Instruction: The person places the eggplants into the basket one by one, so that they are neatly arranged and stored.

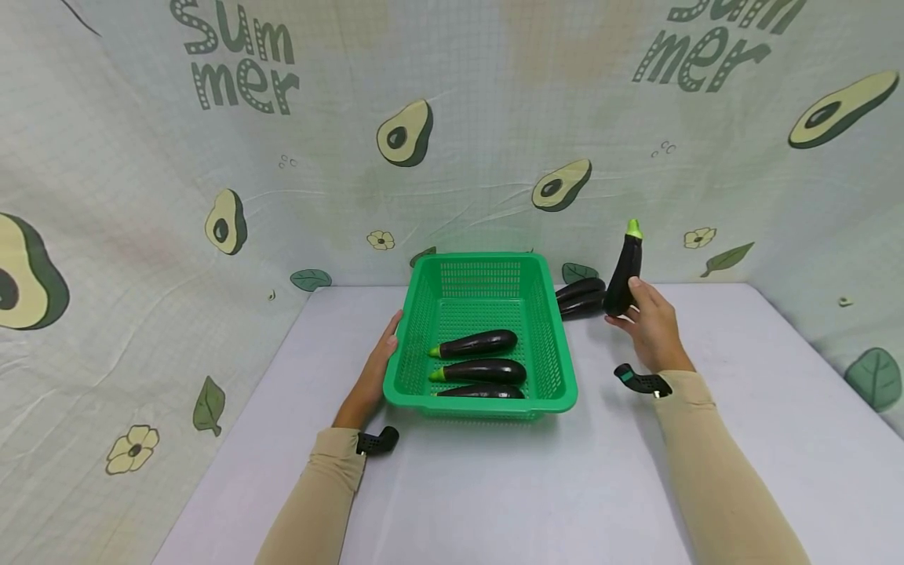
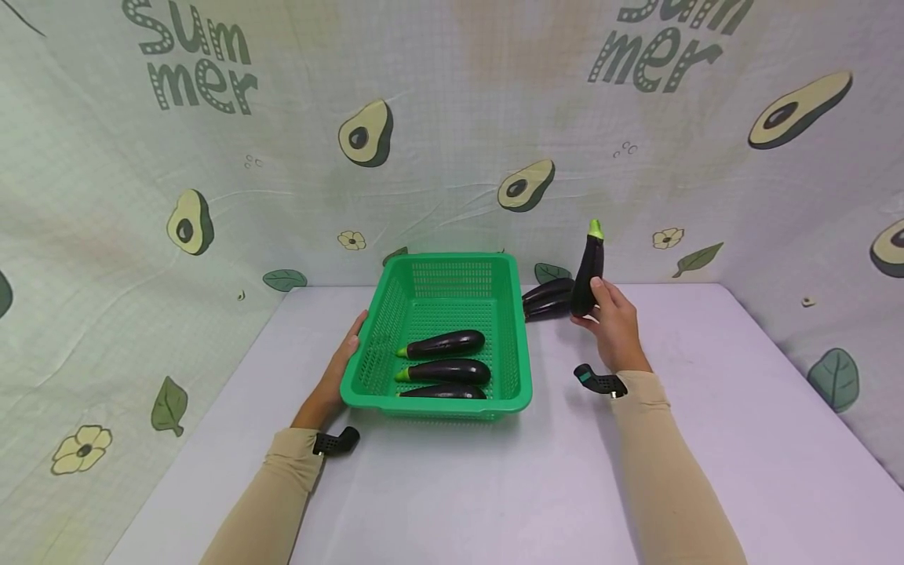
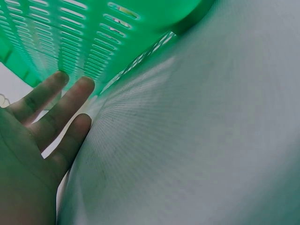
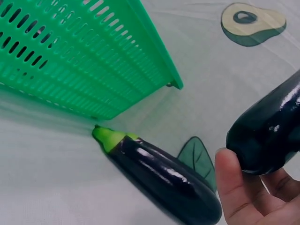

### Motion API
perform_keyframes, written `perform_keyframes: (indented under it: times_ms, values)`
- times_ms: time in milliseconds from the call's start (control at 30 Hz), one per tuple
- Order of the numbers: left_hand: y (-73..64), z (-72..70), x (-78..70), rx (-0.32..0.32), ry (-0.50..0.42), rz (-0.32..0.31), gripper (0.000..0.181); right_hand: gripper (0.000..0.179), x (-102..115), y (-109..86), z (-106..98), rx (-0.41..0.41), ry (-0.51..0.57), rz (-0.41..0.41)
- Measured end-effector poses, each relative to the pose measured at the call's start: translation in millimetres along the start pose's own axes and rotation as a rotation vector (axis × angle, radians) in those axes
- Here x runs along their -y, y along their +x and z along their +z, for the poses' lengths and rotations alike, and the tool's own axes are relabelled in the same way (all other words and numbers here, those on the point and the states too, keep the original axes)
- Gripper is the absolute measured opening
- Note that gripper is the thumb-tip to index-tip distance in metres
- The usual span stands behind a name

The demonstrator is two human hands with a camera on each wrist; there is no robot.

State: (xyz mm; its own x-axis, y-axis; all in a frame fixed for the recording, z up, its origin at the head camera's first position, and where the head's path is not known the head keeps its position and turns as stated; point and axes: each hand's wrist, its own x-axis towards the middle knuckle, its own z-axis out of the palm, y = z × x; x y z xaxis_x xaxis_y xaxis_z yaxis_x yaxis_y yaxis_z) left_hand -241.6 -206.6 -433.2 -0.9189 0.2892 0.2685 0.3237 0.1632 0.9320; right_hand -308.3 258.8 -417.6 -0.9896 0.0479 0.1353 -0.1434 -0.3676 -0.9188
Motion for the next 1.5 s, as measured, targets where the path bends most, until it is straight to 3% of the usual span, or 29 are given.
perform_keyframes:
  times_ms: [167, 367, 667, 900, 1167, 1500]
  values:
    - [-1.2, 0.2, -4.2, -0.007, -0.009, 0.001, 0.054, 0.066, 7, 0.3, 7, 0.001, -0.082, 0.030]
    - [-1.1, -0.3, -2.5, -0.004, -0.017, 0.001, 0.055, 0.068, 17, -1.4, 17, 0.071, -0.161, 0.053]
    - [-2.9, 0.5, -1.2, 0.008, -0.016, -0.009, 0.055, 0.056, 23, -3.3, 27, 0.120, -0.166, 0.082]
    - [-3.5, 1.3, -5.0, -0.002, 0.000, -0.020, 0.055, 0.064, 27, 1.5, 39, 0.187, -0.229, 0.073]
    - [4.1, -0.9, 29.9, -0.016, -0.016, -0.009, 0.054, 0.070, 35, 4.6, 53, 0.212, -0.333, 0.077]
    - [6.5, -0.2, 34.6, -0.050, 0.019, 0.033, 0.055, 0.067, 46, 13.9, 73, 0.316, -0.434, 0.027]
